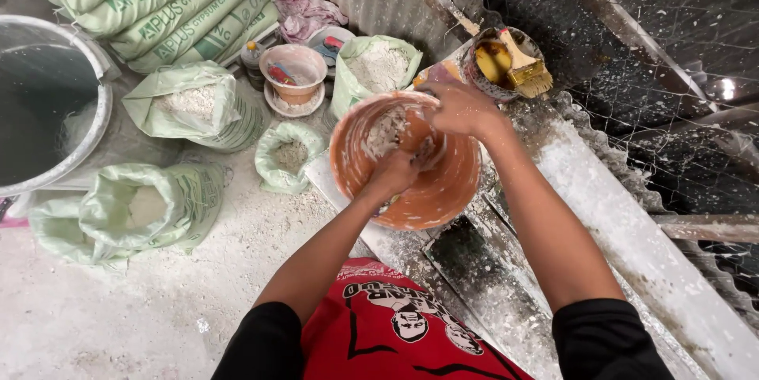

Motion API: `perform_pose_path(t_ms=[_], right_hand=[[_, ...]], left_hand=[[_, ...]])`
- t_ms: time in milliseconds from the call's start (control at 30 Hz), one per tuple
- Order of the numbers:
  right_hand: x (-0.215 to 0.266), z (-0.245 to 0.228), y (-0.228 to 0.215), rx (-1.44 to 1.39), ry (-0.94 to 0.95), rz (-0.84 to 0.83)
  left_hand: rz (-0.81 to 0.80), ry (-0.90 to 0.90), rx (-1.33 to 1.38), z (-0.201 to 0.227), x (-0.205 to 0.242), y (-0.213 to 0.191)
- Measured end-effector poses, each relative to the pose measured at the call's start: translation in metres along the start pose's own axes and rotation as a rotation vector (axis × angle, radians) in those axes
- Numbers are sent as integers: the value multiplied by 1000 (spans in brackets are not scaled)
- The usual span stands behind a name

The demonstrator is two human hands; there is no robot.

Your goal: The person scoops white powder from a green bag into an orange bucket and mixes it with a tool. They continue to stir the mixture, scraping the sides of the bucket to ensure it is well combined.

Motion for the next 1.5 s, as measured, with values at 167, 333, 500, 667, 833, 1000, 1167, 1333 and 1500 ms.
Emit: perform_pose_path(t_ms=[167,333,500,667,833,1000,1167,1333,1500], right_hand=[[-29,31,38,-396,-366,-143],[-19,6,51,-536,-324,-152],[-23,0,45,-582,-416,-171],[-18,-19,45,-512,-535,-145],[-28,-24,47,-431,-491,-153],[-34,-18,46,-461,-634,-163],[-31,-27,47,-433,-604,-206],[-43,-32,47,-676,-413,-315],[-55,-51,45,-241,-488,-187]], left_hand=[[-20,38,400,-38,-69,23],[116,212,689,-77,-128,63],[6,210,-794,-66,-90,51],[-106,212,91,-88,-109,51],[65,-84,-467,-76,-92,53],[107,13,236,-64,-107,48],[5,11,-808,-112,-113,66],[-30,57,-563,-97,-126,45],[41,131,-219,-148,-103,38]])
Point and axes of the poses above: each hand's wrist, its own x-axis away from the middle knuckle, its own y-axis out of the palm, z = x × y, the point moved 4 cm from there along -x, towards the middle knuckle, and after that the axes turned 15 degrees about -z, right-handed, at the moved point
